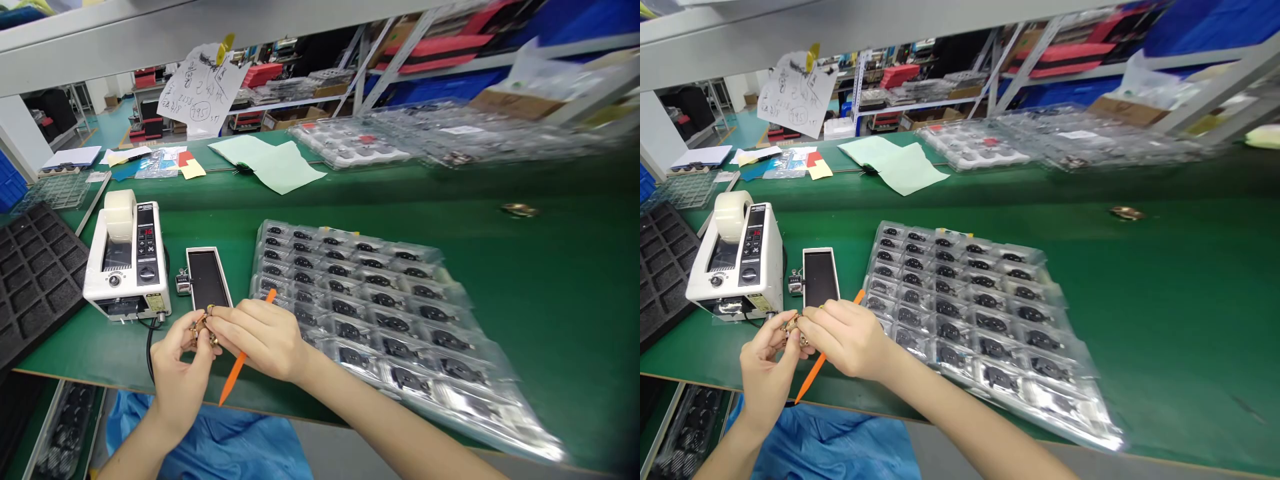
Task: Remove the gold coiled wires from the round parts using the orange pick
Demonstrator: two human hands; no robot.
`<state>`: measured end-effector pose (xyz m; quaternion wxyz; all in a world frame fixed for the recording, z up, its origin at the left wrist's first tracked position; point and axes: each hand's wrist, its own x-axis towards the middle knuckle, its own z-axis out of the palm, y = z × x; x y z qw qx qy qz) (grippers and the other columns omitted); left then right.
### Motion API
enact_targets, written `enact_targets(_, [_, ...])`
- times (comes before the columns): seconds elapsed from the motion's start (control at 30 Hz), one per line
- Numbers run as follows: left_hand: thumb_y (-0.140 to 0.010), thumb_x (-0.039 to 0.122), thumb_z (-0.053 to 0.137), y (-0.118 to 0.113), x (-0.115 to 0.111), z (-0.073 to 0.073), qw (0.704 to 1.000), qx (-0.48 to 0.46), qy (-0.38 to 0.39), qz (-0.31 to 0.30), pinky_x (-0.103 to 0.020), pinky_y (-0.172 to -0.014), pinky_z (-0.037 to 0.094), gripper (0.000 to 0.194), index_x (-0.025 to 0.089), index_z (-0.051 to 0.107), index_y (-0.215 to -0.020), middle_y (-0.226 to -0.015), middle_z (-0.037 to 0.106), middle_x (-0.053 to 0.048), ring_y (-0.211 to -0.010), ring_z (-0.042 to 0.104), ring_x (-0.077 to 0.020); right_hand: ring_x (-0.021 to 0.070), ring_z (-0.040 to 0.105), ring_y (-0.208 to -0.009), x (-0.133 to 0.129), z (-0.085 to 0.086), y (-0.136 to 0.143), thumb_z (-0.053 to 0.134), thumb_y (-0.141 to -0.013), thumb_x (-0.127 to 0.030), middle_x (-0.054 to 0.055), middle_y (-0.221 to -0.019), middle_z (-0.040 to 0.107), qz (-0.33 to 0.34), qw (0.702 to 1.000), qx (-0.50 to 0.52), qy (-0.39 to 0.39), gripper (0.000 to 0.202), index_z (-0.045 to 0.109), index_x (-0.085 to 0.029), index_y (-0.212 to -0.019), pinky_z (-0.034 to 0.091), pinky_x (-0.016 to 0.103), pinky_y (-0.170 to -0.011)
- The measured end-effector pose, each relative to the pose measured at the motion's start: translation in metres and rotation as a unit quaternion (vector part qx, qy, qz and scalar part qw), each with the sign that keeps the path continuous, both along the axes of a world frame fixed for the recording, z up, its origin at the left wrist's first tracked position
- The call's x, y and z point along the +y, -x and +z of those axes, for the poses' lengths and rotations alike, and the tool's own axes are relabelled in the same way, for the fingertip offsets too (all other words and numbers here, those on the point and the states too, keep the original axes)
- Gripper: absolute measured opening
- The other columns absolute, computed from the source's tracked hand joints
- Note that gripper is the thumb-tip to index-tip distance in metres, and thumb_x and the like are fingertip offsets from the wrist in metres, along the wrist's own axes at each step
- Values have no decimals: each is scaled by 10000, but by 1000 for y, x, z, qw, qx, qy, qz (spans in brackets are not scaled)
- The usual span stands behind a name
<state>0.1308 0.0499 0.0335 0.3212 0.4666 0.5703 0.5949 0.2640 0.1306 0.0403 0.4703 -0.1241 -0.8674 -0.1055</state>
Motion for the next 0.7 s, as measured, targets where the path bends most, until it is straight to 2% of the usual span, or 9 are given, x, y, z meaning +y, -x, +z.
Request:
enact_targets(0.13, [-830, 172, 628, -1, -1, -2, 1000, 8, -14, 10, -204, -594, 613, 191, 174, 714, -1000, -832, 800, -35, -650, 755, -166, 141, 593, -610, -6, -5, 3, 435, -977, -151, 77, -797, 755, -29, 999, 20, 16, 169, 598, -153, -930, 443, 264, -527])
enact_targets(0.3, [-842, 174, 613, -1, -1, -5, 999, 16, -26, 12, -188, -601, 598, 196, 181, 713, -1011, -845, 798, -31, -681, 751, -153, 143, 585, -598, -14, -13, 9, 488, -955, -152, 70, -783, 755, -69, 995, 59, 32, 109, 596, -166, -946, 451, 265, -539])
enact_targets(0.47, [-826, 190, 625, 3, -1, -2, 1000, 6, 4, 5, -215, -656, 592, 170, 185, 698, -980, -864, 791, -37, -725, 740, -156, 149, 607, -625, -20, -16, 13, 507, -945, -144, 74, -804, 746, -74, 992, 77, 72, 80, 573, -185, -961, 470, 263, -569])
enact_targets(0.53, [-804, 205, 652, 7, 1, 1, 999, -29, 37, -12, -210, -635, 577, 95, 177, 677, -891, -788, 777, -32, -687, 721, -149, 144, 616, -644, -20, -11, 8, 526, -947, -180, 73, -812, 724, -39, 986, 88, 137, 36, 545, -191, -975, 475, 243, -562])
enact_targets(0.6, [-785, 231, 679, 11, 3, 4, 993, -79, 75, -41, -192, -578, 547, 75, 168, 641, -799, -686, 743, -19, -609, 683, -130, 119, 581, -594, -17, -3, 1, 498, -969, -227, 49, -785, 678, 0, 968, 91, 234, 39, 522, -197, -972, 456, 215, -522])
enact_targets(0.7, [-746, 252, 724, 19, 6, 5, 978, -149, 116, -93, -184, -552, 525, 143, 155, 619, -740, -633, 694, -4, -562, 638, -108, 92, 516, -521, -11, 11, -11, 406, -1007, -231, 2, -727, 618, 42, 932, 7, 360, 148, 531, -201, -932, 415, 200, -492])
